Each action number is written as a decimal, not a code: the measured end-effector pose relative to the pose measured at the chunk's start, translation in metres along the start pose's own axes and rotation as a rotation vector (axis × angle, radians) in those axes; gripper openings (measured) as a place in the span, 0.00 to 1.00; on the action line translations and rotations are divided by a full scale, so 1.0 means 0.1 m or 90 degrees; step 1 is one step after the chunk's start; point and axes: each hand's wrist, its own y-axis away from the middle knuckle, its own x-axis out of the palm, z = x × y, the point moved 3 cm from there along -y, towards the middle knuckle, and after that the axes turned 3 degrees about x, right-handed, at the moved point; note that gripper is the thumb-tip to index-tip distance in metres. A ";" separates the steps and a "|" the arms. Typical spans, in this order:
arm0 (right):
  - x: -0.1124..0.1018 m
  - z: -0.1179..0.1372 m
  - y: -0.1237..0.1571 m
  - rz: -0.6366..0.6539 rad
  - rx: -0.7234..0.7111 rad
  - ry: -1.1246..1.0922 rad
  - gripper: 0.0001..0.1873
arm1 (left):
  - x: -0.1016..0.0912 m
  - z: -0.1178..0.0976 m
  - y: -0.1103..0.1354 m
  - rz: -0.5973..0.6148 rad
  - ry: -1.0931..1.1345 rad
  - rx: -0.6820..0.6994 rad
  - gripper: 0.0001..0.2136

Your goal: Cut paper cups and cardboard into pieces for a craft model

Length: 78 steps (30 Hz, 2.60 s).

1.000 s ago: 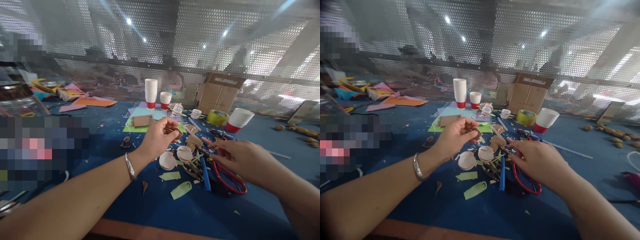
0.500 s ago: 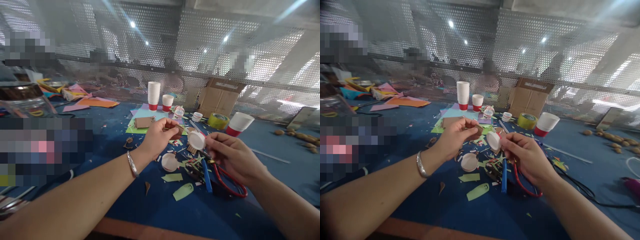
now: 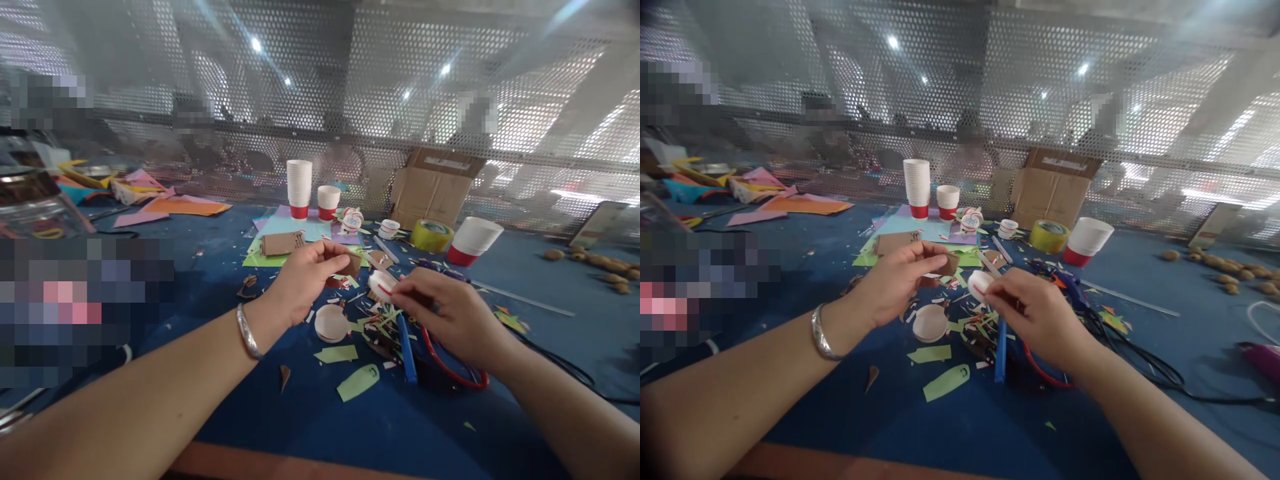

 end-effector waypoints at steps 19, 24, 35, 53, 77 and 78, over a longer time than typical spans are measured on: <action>0.04 0.08 0.09 -0.084 -0.144 0.164 0.07 | 0.24 0.06 0.17 0.154 0.016 -0.030 0.07; 0.05 0.06 0.05 -0.056 -0.054 0.085 0.05 | 0.24 0.09 0.18 0.215 -0.073 0.056 0.05; -0.04 0.04 0.03 -0.042 0.031 0.046 0.07 | 0.23 -0.10 0.19 0.253 -0.248 0.159 0.10; 0.04 0.12 0.08 -0.081 -0.095 0.175 0.05 | 0.22 0.02 0.16 0.326 -0.322 0.136 0.15; 0.05 0.06 0.03 -0.045 -0.037 0.075 0.05 | 0.16 -0.15 0.17 0.253 -0.436 0.200 0.15; 0.06 0.06 0.03 -0.041 -0.038 0.065 0.05 | 0.20 -0.13 0.20 0.273 -0.404 0.181 0.12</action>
